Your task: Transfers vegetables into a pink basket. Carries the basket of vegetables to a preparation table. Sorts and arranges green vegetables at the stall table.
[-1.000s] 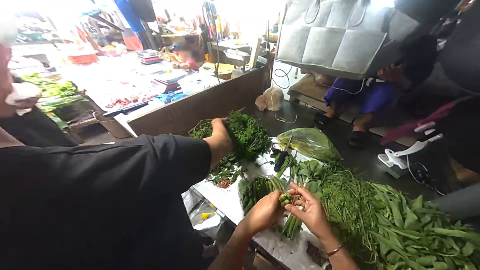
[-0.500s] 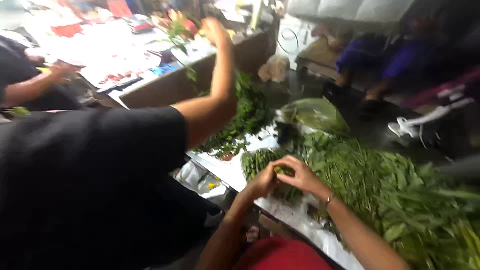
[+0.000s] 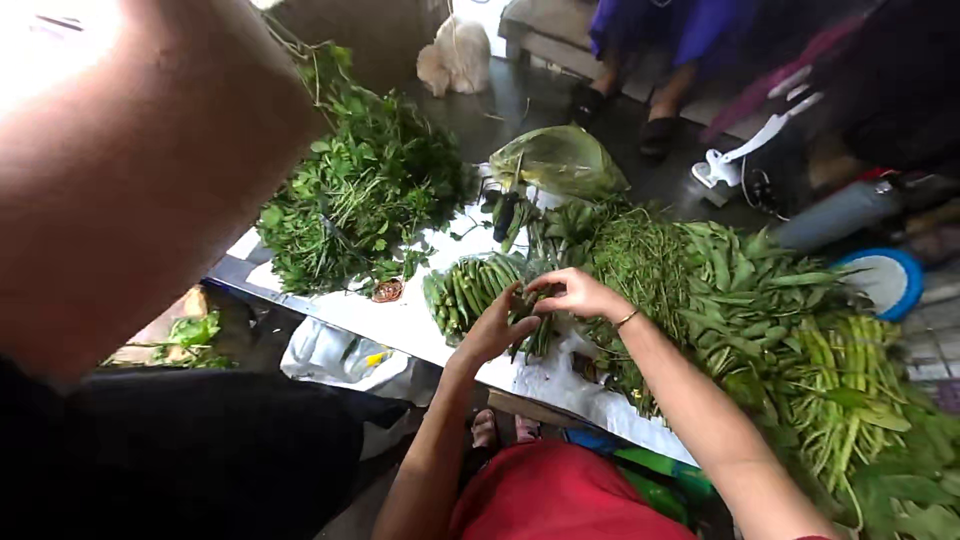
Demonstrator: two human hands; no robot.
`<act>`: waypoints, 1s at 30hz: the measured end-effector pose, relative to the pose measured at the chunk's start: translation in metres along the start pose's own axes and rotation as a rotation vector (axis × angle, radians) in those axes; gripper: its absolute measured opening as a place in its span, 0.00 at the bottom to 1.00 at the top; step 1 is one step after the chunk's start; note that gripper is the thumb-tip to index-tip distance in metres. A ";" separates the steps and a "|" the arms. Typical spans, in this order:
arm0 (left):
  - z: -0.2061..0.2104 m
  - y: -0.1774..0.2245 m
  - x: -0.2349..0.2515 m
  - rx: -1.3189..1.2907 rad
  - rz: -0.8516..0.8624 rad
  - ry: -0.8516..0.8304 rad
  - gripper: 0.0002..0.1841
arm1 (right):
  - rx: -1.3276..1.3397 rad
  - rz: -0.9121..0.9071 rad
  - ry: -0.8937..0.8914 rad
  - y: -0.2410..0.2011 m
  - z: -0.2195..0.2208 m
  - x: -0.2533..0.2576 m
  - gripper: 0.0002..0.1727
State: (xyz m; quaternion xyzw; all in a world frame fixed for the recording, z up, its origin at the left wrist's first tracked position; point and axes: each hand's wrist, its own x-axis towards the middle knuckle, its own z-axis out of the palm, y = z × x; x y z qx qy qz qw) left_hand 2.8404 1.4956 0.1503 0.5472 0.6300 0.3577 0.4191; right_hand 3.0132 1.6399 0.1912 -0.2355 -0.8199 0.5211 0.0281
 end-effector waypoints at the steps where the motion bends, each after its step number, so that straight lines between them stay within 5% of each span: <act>1: -0.001 -0.006 -0.001 -0.022 -0.003 0.008 0.39 | 0.018 0.059 -0.014 0.009 -0.003 -0.001 0.19; 13: -0.039 -0.040 -0.055 -0.117 0.035 0.305 0.23 | -0.098 0.426 -0.138 0.114 0.040 0.068 0.21; 19: -0.062 -0.045 -0.102 0.066 -0.063 0.509 0.22 | -0.337 0.284 0.120 0.063 0.016 0.046 0.16; 23: -0.006 -0.011 -0.078 0.307 -0.191 0.076 0.22 | -0.063 0.002 0.571 0.005 0.012 0.033 0.14; 26: 0.076 0.011 -0.052 0.476 0.049 -0.306 0.20 | 0.223 -0.148 0.833 -0.044 0.049 0.040 0.14; 28: 0.098 0.040 -0.055 0.457 0.192 -0.393 0.14 | 0.467 -0.192 0.826 -0.049 0.084 0.049 0.15; 29: 0.086 0.085 -0.063 0.518 0.107 -0.477 0.15 | 0.601 -0.182 0.794 -0.045 0.099 0.051 0.15; 30: 0.066 0.171 -0.068 0.672 -0.254 -0.704 0.20 | 0.723 -0.148 0.776 -0.039 0.110 0.051 0.14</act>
